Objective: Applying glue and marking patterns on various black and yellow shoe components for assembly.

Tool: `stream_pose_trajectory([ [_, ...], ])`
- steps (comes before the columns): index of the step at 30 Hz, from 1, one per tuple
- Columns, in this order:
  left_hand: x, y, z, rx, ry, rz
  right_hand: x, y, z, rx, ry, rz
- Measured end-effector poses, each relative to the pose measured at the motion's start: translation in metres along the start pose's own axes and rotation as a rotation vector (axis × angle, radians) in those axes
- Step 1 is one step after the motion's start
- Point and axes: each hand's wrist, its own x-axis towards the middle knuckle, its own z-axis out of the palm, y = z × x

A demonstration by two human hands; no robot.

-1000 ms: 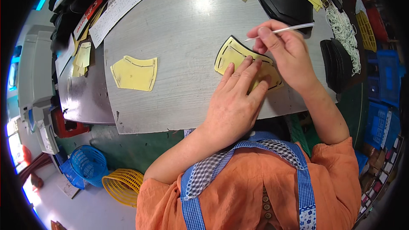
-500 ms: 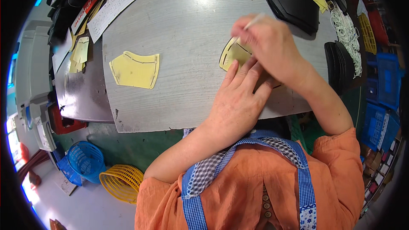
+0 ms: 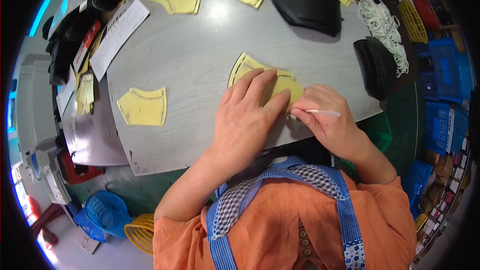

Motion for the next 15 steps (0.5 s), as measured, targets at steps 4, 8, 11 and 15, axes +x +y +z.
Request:
stream_pose_trajectory([
  [4,0.027,-0.004,-0.018,0.079,-0.183,0.073,-0.005,0.003,-0.016,0.277,-0.168,0.698],
  [8,0.054,-0.010,-0.016,-0.119,-0.348,0.077,-0.006,0.012,0.008,-0.004,0.270,0.233],
  [11,0.096,-0.012,-0.012,-0.195,-0.277,0.216,-0.023,0.018,0.001,0.155,0.266,0.392],
  [15,0.165,-0.015,0.013,-0.006,-0.101,0.357,-0.058,0.040,-0.079,0.339,0.721,0.749],
])
